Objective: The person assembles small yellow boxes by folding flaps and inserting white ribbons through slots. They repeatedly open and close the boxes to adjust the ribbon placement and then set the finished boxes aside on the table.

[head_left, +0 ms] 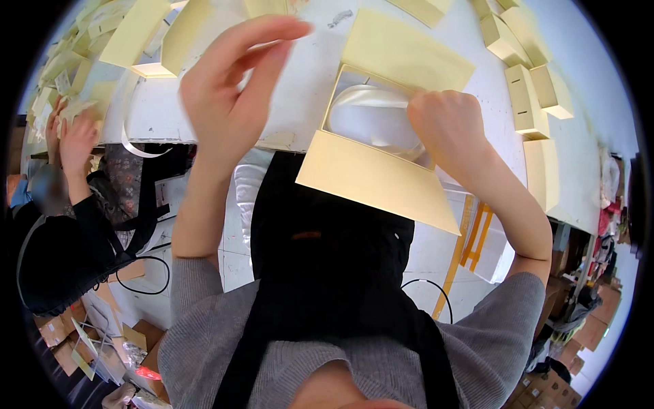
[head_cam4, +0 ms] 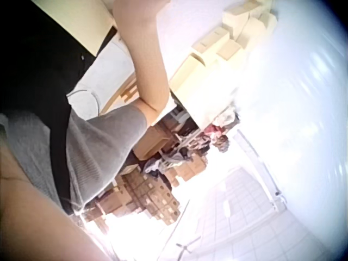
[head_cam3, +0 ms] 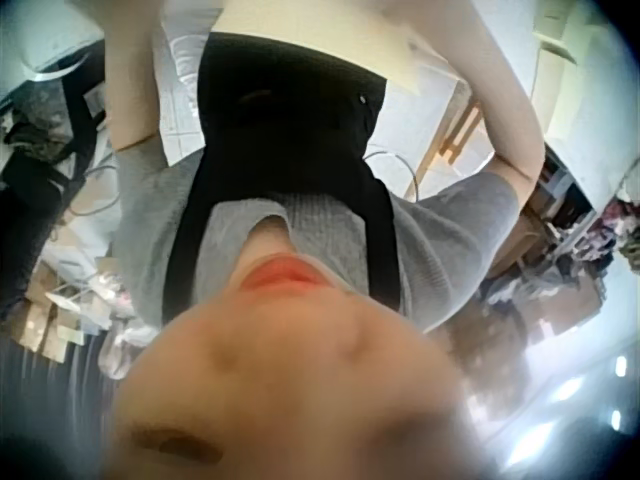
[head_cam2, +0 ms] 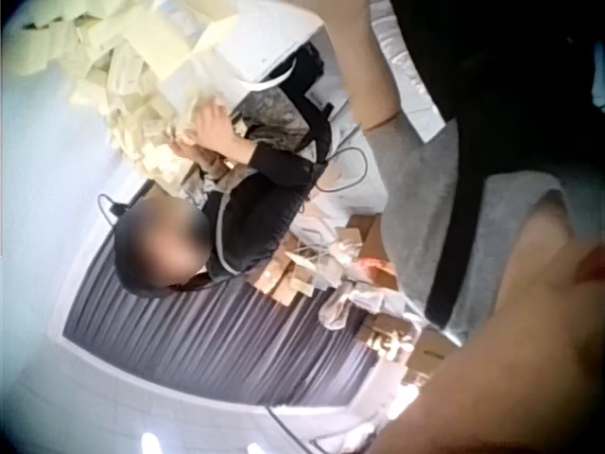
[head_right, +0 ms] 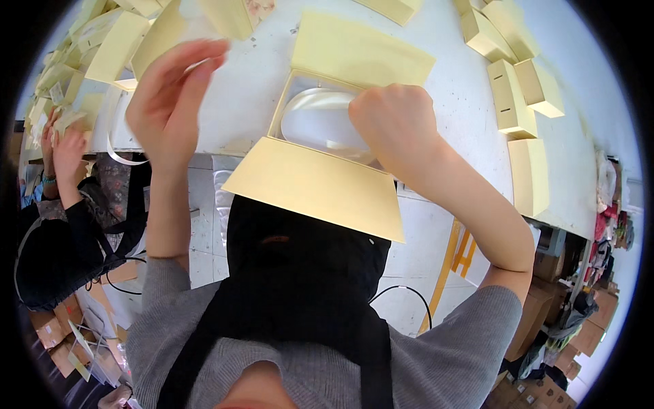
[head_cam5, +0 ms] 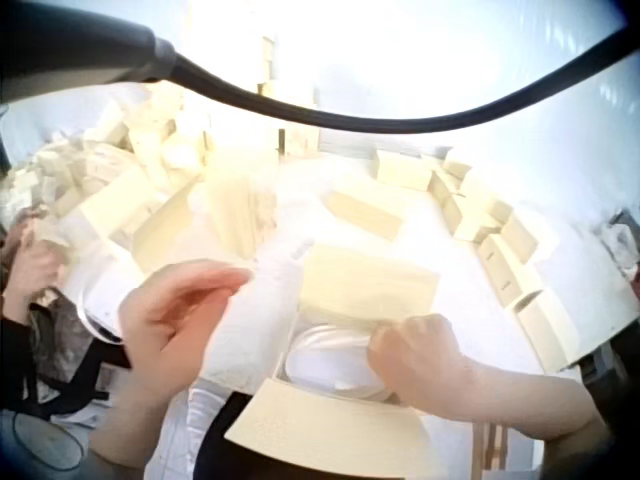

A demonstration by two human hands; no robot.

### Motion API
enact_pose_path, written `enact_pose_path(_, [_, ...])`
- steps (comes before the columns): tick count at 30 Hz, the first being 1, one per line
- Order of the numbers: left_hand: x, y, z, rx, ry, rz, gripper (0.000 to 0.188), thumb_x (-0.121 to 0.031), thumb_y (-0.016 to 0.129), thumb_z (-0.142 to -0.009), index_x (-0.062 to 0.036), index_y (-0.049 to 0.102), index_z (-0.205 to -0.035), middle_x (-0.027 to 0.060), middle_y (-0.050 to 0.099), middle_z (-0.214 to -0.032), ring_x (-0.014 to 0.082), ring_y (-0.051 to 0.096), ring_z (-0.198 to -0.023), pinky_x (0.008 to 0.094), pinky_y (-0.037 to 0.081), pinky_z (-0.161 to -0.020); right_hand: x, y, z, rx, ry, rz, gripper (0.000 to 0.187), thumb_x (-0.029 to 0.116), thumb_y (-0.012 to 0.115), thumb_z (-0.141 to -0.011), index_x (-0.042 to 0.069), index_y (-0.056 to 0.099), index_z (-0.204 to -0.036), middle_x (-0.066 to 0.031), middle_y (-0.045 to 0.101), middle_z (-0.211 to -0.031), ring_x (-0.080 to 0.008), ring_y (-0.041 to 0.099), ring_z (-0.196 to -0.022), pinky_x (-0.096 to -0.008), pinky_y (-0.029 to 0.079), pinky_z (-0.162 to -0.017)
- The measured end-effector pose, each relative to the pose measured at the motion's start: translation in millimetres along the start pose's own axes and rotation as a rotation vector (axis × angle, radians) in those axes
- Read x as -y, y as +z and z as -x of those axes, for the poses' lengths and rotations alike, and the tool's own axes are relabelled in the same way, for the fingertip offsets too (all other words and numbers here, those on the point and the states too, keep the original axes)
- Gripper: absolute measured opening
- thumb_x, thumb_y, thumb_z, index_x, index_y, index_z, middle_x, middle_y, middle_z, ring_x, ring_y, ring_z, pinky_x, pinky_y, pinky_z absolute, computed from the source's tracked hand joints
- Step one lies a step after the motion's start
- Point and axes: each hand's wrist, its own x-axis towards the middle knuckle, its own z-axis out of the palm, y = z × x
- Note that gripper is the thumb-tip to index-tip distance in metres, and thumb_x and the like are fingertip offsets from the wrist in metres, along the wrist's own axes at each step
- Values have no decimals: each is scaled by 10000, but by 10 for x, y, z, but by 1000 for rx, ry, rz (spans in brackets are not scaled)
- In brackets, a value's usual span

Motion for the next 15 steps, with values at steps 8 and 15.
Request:
enact_pose_path(8, [-50,394,-484,408,-129,105,298,-62,628,-880,37,623,-1161,154,693,-1031,198,688,-904,293,553,-788,-107,43,-104,-16,37,-194,44,83,641,-787,59,659,-754,-87,628,-622,-224,637,-599,-314,489,-544])
enact_pose_path(15, [-106,531,-650,726,-585,188,276,-104,603,-918,90,614,-1114,162,702,-892,165,689,-778,246,540,-694,-409,-560,-70,-660,264,-1012,30,-9,603,-766,-21,602,-793,-86,566,-665,-130,516,-575,-261,416,-520])
